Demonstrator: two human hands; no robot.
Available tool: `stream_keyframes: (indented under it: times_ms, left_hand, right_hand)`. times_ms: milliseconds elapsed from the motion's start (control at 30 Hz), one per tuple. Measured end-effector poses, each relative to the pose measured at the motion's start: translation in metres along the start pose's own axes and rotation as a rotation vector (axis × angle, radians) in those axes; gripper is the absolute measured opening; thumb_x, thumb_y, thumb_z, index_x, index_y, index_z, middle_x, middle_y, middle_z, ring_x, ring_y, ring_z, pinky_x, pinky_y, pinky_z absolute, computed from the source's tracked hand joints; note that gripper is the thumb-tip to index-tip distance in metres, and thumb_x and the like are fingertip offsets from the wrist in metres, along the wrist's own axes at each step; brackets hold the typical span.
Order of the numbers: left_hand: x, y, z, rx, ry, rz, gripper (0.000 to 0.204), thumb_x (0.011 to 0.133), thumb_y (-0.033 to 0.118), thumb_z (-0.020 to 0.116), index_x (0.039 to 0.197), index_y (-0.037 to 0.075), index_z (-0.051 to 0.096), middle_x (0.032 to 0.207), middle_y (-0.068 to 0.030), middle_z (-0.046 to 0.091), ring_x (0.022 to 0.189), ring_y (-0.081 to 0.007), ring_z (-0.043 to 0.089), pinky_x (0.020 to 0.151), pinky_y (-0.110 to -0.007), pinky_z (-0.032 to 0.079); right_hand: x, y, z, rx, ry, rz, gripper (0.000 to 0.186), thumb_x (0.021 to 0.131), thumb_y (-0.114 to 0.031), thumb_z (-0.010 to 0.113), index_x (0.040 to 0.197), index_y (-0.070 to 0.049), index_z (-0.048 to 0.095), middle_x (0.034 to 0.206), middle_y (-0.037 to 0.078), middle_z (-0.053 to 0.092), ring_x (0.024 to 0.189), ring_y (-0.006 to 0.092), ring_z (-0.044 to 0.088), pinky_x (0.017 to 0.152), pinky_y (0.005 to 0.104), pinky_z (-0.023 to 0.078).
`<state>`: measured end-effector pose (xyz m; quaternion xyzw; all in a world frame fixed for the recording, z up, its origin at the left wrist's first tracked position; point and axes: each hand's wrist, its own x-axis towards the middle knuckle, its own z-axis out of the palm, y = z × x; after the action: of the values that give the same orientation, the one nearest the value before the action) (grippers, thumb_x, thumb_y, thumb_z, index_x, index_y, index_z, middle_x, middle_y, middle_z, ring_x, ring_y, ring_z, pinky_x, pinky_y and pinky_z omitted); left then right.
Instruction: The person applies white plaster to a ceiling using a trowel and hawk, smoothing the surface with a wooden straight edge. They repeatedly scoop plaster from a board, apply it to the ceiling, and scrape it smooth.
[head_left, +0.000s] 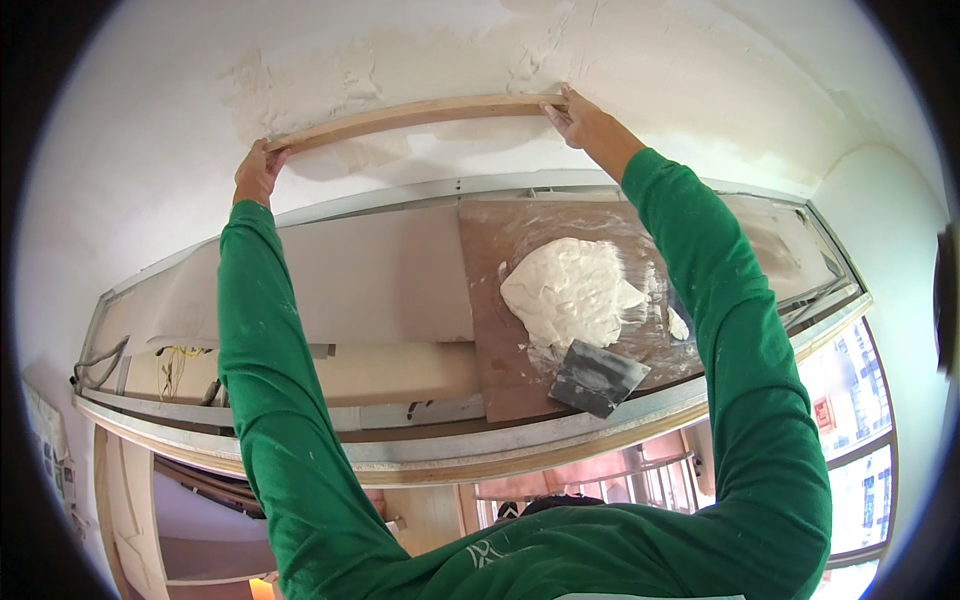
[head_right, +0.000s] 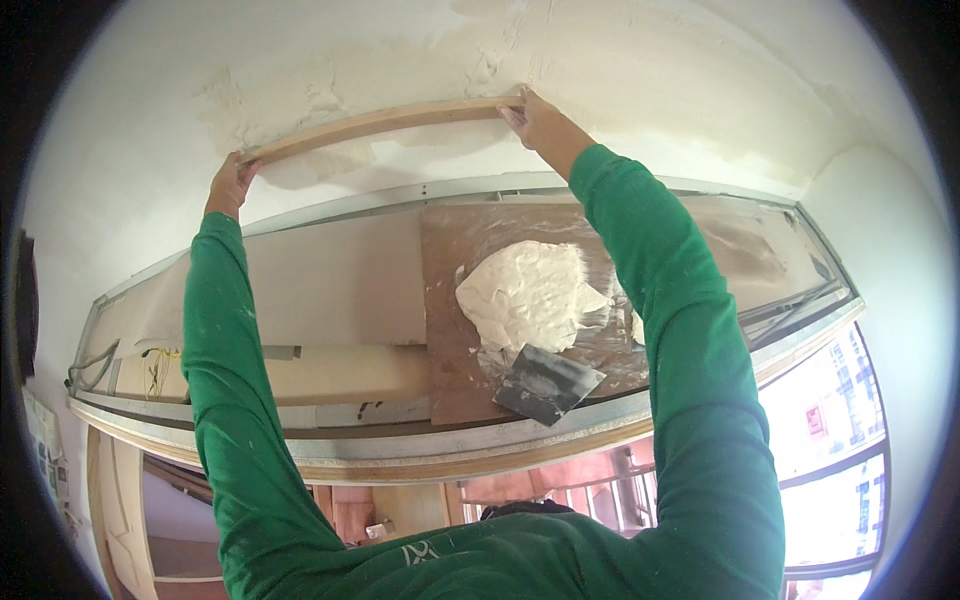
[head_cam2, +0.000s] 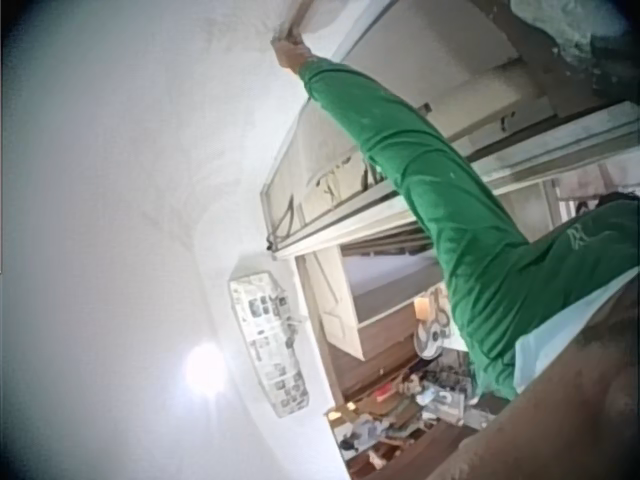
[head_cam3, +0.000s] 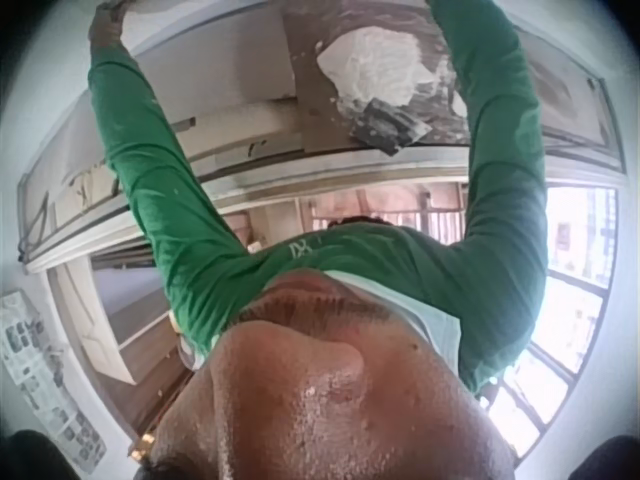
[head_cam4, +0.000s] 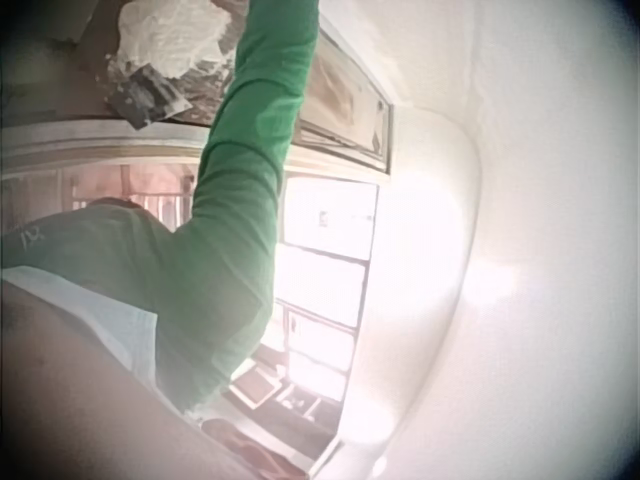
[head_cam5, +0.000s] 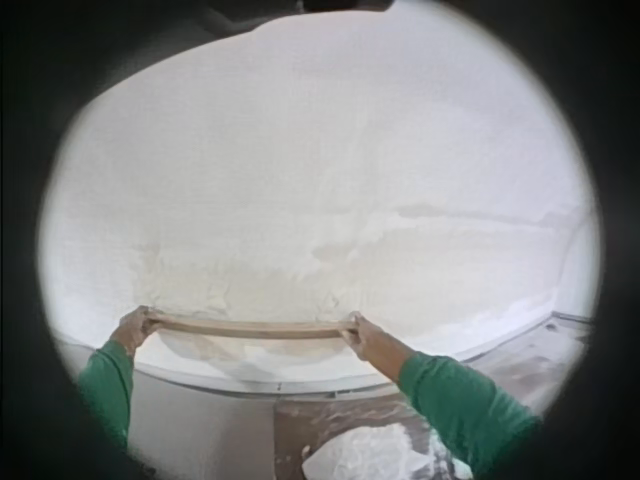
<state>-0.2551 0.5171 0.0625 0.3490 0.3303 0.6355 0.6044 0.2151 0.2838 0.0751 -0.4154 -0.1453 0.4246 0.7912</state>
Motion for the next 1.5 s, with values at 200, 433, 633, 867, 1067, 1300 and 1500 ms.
stream_keyframes:
  times_ms: [200, 433, 633, 867, 1067, 1300, 1500]
  left_hand:
    - [0.007, 0.036, -0.011, 0.031, -0.05, 0.121, 0.034, 0.089, 0.014, 0.058, 0.109, -0.011, 0.047, 0.099, -0.0241, 0.057, 0.083, -0.0361, 0.064, 0.067, -0.031, 0.063]
    - [0.003, 0.051, 0.004, -0.022, -0.116, 0.157, 0.031, 0.089, 0.011, 0.057, 0.107, -0.012, 0.046, 0.101, -0.024, 0.054, 0.085, -0.0358, 0.063, 0.071, -0.032, 0.063]
    - [0.013, 0.075, 0.026, -0.024, -0.107, 0.167, 0.03, 0.089, 0.011, 0.056, 0.105, -0.013, 0.044, 0.1, -0.0241, 0.055, 0.085, -0.0355, 0.063, 0.07, -0.032, 0.063]
    - [-0.014, 0.1, 0.136, -0.073, -0.311, 0.263, 0.03, 0.091, 0.012, 0.054, 0.106, -0.012, 0.046, 0.102, -0.0248, 0.055, 0.082, -0.0358, 0.065, 0.069, -0.029, 0.062]
    - [-0.026, 0.172, 0.07, 0.005, -0.164, 0.348, 0.029, 0.091, 0.012, 0.054, 0.105, -0.012, 0.046, 0.102, -0.0248, 0.056, 0.086, -0.0354, 0.065, 0.074, -0.03, 0.062]
    - [-0.067, 0.16, 0.064, -0.135, -0.264, 0.364, 0.031, 0.093, 0.016, 0.049, 0.105, -0.012, 0.043, 0.103, -0.0247, 0.056, 0.092, -0.0341, 0.064, 0.087, -0.034, 0.057]
    - [-0.091, 0.076, -0.025, -0.107, -0.336, 0.261, 0.027, 0.093, 0.015, 0.05, 0.107, -0.007, 0.044, 0.106, -0.0216, 0.055, 0.095, -0.0327, 0.063, 0.093, -0.037, 0.053]
  right_hand:
    - [-0.002, -0.003, 0.031, -0.03, -0.007, -0.046, 0.034, 0.092, -0.034, 0.056, 0.097, 0.001, 0.055, 0.092, 0.012, 0.061, 0.077, 0.0186, 0.065, 0.061, 0.0169, 0.059]
    - [-0.024, -0.028, 0.047, 0.011, -0.031, -0.136, 0.035, 0.093, -0.033, 0.054, 0.098, 0.001, 0.056, 0.089, 0.012, 0.062, 0.076, 0.0199, 0.066, 0.059, 0.0169, 0.059]
    - [-0.022, -0.058, 0.059, -0.024, -0.043, -0.217, 0.037, 0.093, -0.034, 0.054, 0.099, 0.002, 0.056, 0.089, 0.015, 0.064, 0.075, 0.02, 0.067, 0.057, 0.0166, 0.059]
    - [0.135, -0.21, -0.032, -0.412, -0.297, -0.92, 0.035, 0.093, -0.031, 0.054, 0.103, 0.003, 0.056, 0.092, 0.017, 0.063, 0.077, 0.022, 0.067, 0.059, 0.0175, 0.059]
    - [0.071, -0.124, 0.074, -0.226, -0.353, -0.754, 0.032, 0.093, -0.028, 0.055, 0.104, 0.002, 0.056, 0.094, 0.017, 0.062, 0.077, 0.024, 0.067, 0.062, 0.0209, 0.061]
    - [-0.083, -0.131, 0.067, 0.063, -0.245, -0.489, 0.021, 0.094, -0.015, 0.047, 0.099, 0.005, 0.05, 0.097, 0.015, 0.057, 0.083, 0.0261, 0.06, 0.07, 0.027, 0.058]
    - [-0.109, -0.062, 0.012, -0.097, -0.213, -0.26, 0.017, 0.095, -0.013, 0.047, 0.101, 0.002, 0.048, 0.1, 0.017, 0.054, 0.087, 0.0243, 0.063, 0.075, 0.0237, 0.059]
